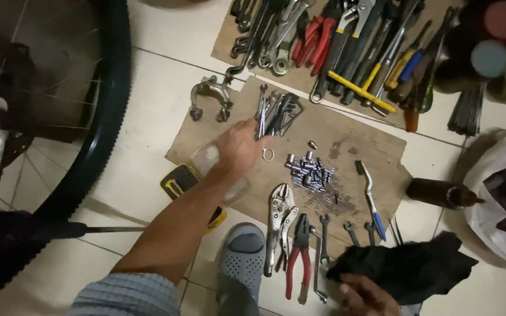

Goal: The person cleans a metal mechanical part using a spray bottle and a black cloth. They then rummage through a plastic bag containing various metal parts and tools, picking up and wiping a small metal piece with the cloth.

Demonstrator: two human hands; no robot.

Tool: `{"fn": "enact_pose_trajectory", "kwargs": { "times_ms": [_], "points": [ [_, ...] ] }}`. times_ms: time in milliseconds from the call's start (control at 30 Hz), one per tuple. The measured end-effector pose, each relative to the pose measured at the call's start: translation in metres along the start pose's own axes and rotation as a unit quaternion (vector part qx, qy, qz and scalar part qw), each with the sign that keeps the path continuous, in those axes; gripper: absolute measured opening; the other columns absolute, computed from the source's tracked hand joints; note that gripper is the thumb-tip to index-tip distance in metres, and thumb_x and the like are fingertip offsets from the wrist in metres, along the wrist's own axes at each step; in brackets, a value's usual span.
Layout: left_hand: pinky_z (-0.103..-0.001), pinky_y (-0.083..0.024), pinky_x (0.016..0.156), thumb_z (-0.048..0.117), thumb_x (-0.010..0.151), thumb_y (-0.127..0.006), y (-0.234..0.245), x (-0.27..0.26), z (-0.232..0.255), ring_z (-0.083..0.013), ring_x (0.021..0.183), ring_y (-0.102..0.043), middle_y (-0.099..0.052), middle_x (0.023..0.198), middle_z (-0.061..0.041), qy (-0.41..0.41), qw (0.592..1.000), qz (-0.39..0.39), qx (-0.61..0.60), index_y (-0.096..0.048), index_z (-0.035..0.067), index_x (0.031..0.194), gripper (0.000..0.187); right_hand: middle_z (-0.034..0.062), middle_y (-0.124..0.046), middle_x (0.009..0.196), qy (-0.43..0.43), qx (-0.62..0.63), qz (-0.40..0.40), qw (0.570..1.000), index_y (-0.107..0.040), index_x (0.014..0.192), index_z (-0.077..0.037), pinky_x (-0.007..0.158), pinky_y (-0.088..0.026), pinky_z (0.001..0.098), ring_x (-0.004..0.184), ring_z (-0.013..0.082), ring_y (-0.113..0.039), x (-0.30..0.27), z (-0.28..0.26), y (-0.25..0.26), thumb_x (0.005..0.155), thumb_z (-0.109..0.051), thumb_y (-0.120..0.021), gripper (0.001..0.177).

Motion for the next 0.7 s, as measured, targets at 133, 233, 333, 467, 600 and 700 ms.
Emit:
{"fn": "enact_pose_trajectory", "kwargs": {
  "times_ms": [133, 233, 333, 467, 600, 700],
  "points": [
    [-0.028, -0.049, 0.043, 0.031, 0.096, -0.074, -0.022, 0.006, -0.006, -0.0137, 0.058, -0.062, -0.070, 0.080, -0.002, 0.049, 0.992, -0.116, 0.011, -0.072, 0.014, 0.096, 0.017, -0.0007, -0.086, 0.114, 0.023, -0.020, 0.012, 0.999, -0.081, 0.123, -0.029, 0.100, -0.053, 0.0249, 0.104, 0.0133, -0.078, 0.014, 0.016, 0.000, 0.094, -0.036, -0.073, 0.031],
    [-0.038, -0.060, 0.051, 0.039, 0.100, -0.067, -0.019, 0.007, -0.004, -0.0198, 0.065, -0.069, -0.070, 0.080, -0.003, 0.022, 0.995, -0.094, 0.034, -0.068, 0.012, 0.095, 0.027, -0.0005, -0.085, 0.115, 0.036, -0.034, -0.003, 0.999, -0.083, 0.120, -0.029, 0.103, -0.050, 0.0253, 0.109, 0.0122, -0.076, 0.004, 0.011, 0.000, 0.093, -0.039, -0.071, 0.032],
    [-0.031, -0.056, 0.060, 0.041, 0.099, -0.065, -0.006, 0.006, -0.007, -0.0177, 0.076, -0.068, -0.071, 0.092, -0.001, 0.126, 0.980, -0.154, -0.013, -0.070, 0.017, 0.104, 0.025, 0.0056, -0.084, 0.113, 0.048, 0.073, -0.010, 0.996, -0.085, 0.117, -0.017, 0.101, -0.049, 0.0287, 0.106, 0.0165, -0.074, 0.004, 0.013, 0.001, 0.091, -0.021, -0.077, 0.027],
    [-0.047, -0.052, 0.074, 0.050, 0.090, -0.067, -0.060, 0.011, -0.057, -0.0348, 0.086, -0.069, -0.073, 0.095, -0.010, 0.123, 0.981, -0.137, -0.059, -0.072, 0.016, 0.101, 0.037, -0.0022, -0.086, 0.115, 0.143, 0.071, -0.005, 0.987, -0.084, 0.113, -0.018, 0.102, -0.049, 0.0247, 0.109, 0.0108, -0.074, 0.027, 0.035, -0.015, 0.086, -0.031, -0.076, 0.031],
    [-0.053, -0.051, 0.076, 0.054, 0.087, -0.073, -0.010, -0.003, -0.017, -0.0463, 0.098, -0.068, -0.073, 0.106, -0.020, 0.092, 0.991, -0.092, -0.040, -0.073, 0.013, 0.112, 0.048, -0.0037, -0.082, 0.106, 0.283, 0.028, 0.045, 0.958, -0.073, 0.118, -0.024, 0.078, -0.057, 0.0238, 0.085, 0.0073, -0.073, 0.016, 0.039, -0.002, 0.086, -0.037, -0.074, 0.035],
    [-0.054, -0.055, 0.071, 0.067, 0.097, -0.061, -0.019, -0.006, -0.029, -0.0452, 0.088, -0.071, -0.074, 0.100, -0.017, 0.000, 0.999, 0.001, 0.047, -0.074, 0.014, 0.113, 0.056, 0.0052, -0.064, 0.100, 0.395, -0.128, 0.258, 0.873, -0.067, 0.126, -0.020, 0.067, -0.057, 0.0425, 0.082, 0.0285, -0.069, 0.034, 0.049, 0.010, 0.082, -0.048, -0.076, 0.053]
  ]
}}
Point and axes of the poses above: each hand's wrist, its own x-axis towards the middle knuckle, its own y-axis out of the back of the hand, z = x × y, the point moved 5 cm from there along x, towards the middle knuckle
